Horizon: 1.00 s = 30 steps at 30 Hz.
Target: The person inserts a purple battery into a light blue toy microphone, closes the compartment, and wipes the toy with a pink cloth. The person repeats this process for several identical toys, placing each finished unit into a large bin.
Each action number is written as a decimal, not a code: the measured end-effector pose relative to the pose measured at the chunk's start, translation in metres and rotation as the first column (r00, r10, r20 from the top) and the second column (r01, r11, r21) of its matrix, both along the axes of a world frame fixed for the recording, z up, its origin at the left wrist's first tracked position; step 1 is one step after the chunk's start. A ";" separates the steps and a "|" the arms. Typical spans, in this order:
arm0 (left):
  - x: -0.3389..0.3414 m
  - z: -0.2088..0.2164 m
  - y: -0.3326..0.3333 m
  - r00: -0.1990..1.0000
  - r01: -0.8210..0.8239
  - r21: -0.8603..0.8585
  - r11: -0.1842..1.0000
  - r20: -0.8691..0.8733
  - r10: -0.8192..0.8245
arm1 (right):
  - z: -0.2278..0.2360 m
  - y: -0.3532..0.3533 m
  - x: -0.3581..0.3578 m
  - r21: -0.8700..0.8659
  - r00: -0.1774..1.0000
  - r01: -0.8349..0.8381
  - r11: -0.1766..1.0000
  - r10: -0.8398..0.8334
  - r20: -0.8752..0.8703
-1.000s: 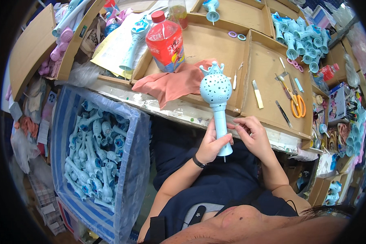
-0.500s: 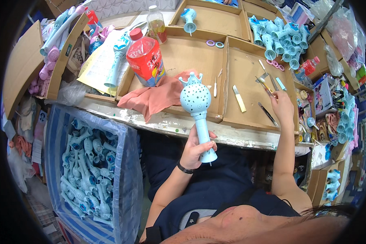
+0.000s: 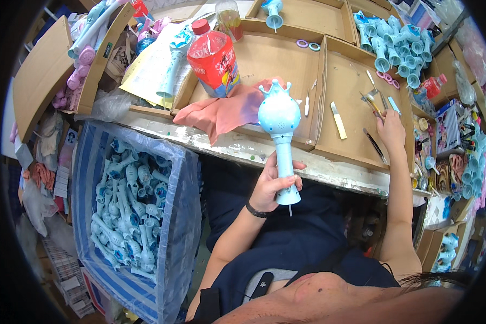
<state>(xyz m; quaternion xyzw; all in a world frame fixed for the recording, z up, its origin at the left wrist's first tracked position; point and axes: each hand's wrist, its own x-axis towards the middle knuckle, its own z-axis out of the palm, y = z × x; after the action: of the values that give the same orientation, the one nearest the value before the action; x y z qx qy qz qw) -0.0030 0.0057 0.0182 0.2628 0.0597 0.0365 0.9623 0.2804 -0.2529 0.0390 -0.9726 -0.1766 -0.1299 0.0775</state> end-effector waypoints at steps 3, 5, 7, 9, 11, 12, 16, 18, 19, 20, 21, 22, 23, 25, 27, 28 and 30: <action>-0.003 -0.003 0.002 0.999 -0.002 -0.082 0.997 0.052 0.006 | -0.006 -0.004 0.003 -0.130 0.999 -0.036 0.991 0.030 -0.042; -0.003 -0.007 0.004 0.991 0.025 -0.195 0.981 0.130 0.000 | -0.008 -0.006 0.004 -0.146 0.998 -0.034 0.989 0.027 -0.049; -0.004 -0.010 0.006 0.986 0.052 -0.272 0.961 0.170 -0.006 | -0.006 -0.002 0.002 -0.135 0.998 -0.030 0.990 0.022 -0.064; -0.003 -0.012 0.006 0.981 0.066 -0.332 0.941 0.196 0.000 | 0.005 0.005 -0.006 -0.113 0.997 -0.011 0.994 0.003 -0.078; -0.003 -0.013 0.005 0.982 0.053 -0.296 0.954 0.188 0.003 | 0.022 0.016 -0.027 0.265 0.992 -0.045 0.963 0.075 -0.103; -0.003 -0.012 0.003 0.980 0.053 -0.278 0.959 0.200 0.003 | 0.032 0.023 -0.043 0.480 0.985 -0.054 0.876 0.125 -0.117; 0.000 -0.003 -0.004 0.999 -0.048 -0.023 0.999 -0.002 0.048 | 0.069 0.031 -0.126 0.946 0.748 -0.041 0.321 0.637 -0.184; 0.002 0.003 -0.008 0.998 -0.049 -0.001 0.999 -0.035 0.049 | 0.083 0.030 -0.159 0.847 0.697 -0.339 0.410 0.714 -0.067; 0.003 0.006 -0.009 0.998 -0.049 0.012 0.999 -0.049 0.050 | 0.091 0.027 -0.164 0.595 0.664 -0.610 0.523 0.747 0.025; 0.004 0.008 -0.011 0.996 -0.061 0.021 0.998 -0.070 0.062 | 0.095 0.027 -0.168 0.553 0.581 -0.678 0.485 0.814 -0.002; 0.005 0.011 -0.012 0.994 -0.055 0.035 0.998 -0.097 0.059 | 0.098 0.027 -0.172 0.556 0.537 -0.691 0.461 0.843 -0.032; 0.006 0.013 -0.013 0.991 -0.054 0.052 0.997 -0.121 0.060 | 0.101 0.027 -0.173 0.551 0.516 -0.717 0.427 0.857 0.006; 0.007 0.015 -0.013 0.988 -0.055 0.070 0.996 -0.143 0.065 | 0.103 0.027 -0.174 0.538 0.520 -0.719 0.441 0.854 -0.004; 0.008 0.018 -0.015 0.984 -0.062 0.076 0.995 -0.161 0.073 | 0.103 0.027 -0.174 0.518 0.514 -0.737 0.433 0.858 0.014; 0.009 0.019 -0.016 0.982 -0.066 0.080 0.995 -0.170 0.079 | 0.102 0.027 -0.176 0.514 0.518 -0.740 0.435 0.855 0.022; 0.010 0.020 -0.016 0.982 -0.068 0.080 0.994 -0.170 0.081 | 0.100 0.027 -0.177 0.518 0.520 -0.737 0.434 0.854 0.025; 0.010 0.020 -0.017 0.982 -0.074 0.079 0.994 -0.169 0.086 | 0.098 0.026 -0.178 0.517 0.524 -0.735 0.439 0.851 0.022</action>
<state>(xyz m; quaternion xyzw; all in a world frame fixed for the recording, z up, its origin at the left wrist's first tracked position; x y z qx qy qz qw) 0.0072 -0.0114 0.0381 0.2972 0.1519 0.0543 0.9411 0.1023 -0.2273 0.1366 -0.7302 -0.5672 0.0036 0.3809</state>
